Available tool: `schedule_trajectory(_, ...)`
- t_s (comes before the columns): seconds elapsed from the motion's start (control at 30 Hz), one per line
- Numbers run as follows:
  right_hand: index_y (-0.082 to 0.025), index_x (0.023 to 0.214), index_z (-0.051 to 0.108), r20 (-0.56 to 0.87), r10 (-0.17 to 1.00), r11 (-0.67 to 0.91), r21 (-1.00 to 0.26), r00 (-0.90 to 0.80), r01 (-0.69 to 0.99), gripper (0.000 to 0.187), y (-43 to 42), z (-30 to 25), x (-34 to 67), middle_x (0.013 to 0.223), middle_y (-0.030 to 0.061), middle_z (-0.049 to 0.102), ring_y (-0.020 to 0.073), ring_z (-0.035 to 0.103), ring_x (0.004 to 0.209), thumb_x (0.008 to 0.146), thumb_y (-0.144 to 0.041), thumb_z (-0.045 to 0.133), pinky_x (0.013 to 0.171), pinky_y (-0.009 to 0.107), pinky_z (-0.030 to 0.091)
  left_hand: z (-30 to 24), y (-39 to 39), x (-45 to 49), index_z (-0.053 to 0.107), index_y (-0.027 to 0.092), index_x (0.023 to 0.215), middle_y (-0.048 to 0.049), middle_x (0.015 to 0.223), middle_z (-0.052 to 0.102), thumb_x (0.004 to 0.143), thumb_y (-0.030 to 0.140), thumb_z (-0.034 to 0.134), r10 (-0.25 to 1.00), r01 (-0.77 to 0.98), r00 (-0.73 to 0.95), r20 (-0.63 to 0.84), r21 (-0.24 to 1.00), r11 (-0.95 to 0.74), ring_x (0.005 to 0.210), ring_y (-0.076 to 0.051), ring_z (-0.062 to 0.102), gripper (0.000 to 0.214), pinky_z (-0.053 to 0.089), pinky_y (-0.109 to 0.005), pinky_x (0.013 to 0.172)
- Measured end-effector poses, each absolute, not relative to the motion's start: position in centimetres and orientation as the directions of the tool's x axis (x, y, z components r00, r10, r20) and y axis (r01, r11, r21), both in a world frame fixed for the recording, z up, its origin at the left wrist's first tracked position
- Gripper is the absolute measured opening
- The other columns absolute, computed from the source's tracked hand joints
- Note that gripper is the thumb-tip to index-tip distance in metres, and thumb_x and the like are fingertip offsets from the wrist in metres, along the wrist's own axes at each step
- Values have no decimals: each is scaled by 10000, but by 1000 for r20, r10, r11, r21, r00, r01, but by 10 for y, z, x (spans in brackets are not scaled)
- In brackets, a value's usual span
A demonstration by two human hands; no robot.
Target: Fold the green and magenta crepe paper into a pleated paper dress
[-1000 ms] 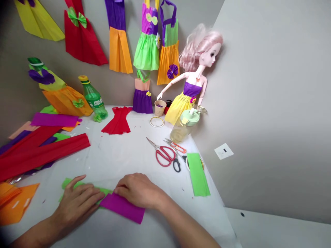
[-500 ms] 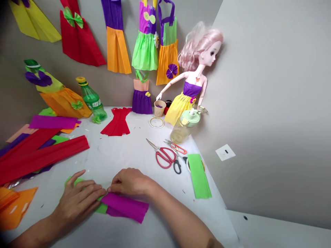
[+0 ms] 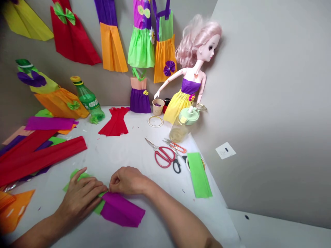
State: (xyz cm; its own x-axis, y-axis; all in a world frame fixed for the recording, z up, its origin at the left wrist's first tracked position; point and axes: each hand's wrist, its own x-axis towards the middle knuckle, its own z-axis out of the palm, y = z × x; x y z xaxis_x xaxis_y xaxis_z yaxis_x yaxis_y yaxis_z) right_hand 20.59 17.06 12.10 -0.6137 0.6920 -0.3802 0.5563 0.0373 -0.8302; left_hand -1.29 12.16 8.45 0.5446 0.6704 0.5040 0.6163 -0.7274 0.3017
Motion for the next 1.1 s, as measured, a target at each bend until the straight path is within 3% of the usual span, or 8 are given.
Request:
schedule_trajectory(0.2, -195, 788, 707, -337, 705, 66, -845, -624, 531, 59, 172, 117, 206, 653, -82, 603, 82, 513, 628, 791, -161, 659, 586, 193, 335, 88, 128, -11, 663, 234, 1024, -2, 948, 744, 983, 103, 503, 673, 570, 576, 465, 362, -738, 1023, -218, 636, 211, 148, -639, 1212)
schedule_trajectory(0.53, -179, 790, 708, -310, 715, 20, -887, -627, 461, 72, 172, 112, 210, 684, -66, 625, 86, 516, 654, 797, -156, 640, 590, 190, 341, 98, 137, -9, 586, 231, 967, 14, 860, 666, 946, 63, 446, 661, 552, 655, 368, 365, -750, 910, -174, 631, 220, 119, -598, 1228)
schedule_trajectory(0.67, -178, 784, 706, -269, 729, 15, -913, -630, 407, 78, 171, 113, 211, 665, -71, 604, 84, 516, 656, 799, -136, 642, 616, 182, 360, 94, 142, -12, 522, 228, 1032, -6, 912, 659, 865, 44, 446, 670, 569, 673, 313, 359, -739, 920, -197, 631, 260, 113, -618, 1228)
schedule_trajectory(0.8, -182, 766, 687, -222, 743, 60, -918, -631, 393, 76, 171, 112, 212, 667, -70, 607, 85, 518, 647, 807, -131, 649, 624, 185, 365, 88, 146, -13, 502, 216, 1184, -60, 1059, 676, 806, 41, 478, 692, 602, 655, 304, 343, -721, 1068, -256, 622, 417, 150, -635, 1214)
schedule_trajectory(0.97, -194, 743, 669, -176, 779, 128, -894, -602, 428, 103, 171, 116, 214, 651, -76, 584, 83, 509, 623, 801, -113, 641, 610, 191, 347, 88, 152, -12, 426, 189, 1407, -135, 1330, 608, 781, 71, 525, 700, 653, 646, 304, 255, -713, 1407, -347, 427, 645, 190, -643, 1201)
schedule_trajectory(1.1, -202, 736, 660, -111, 822, 224, -838, -558, 498, 137, 169, 128, 216, 695, -67, 595, 89, 515, 651, 799, -83, 634, 627, 200, 338, 89, 156, -12, 378, 190, 1475, -146, 1464, 513, 790, 71, 532, 716, 682, 642, 275, 222, -697, 1511, -357, 259, 713, 169, -655, 1201)
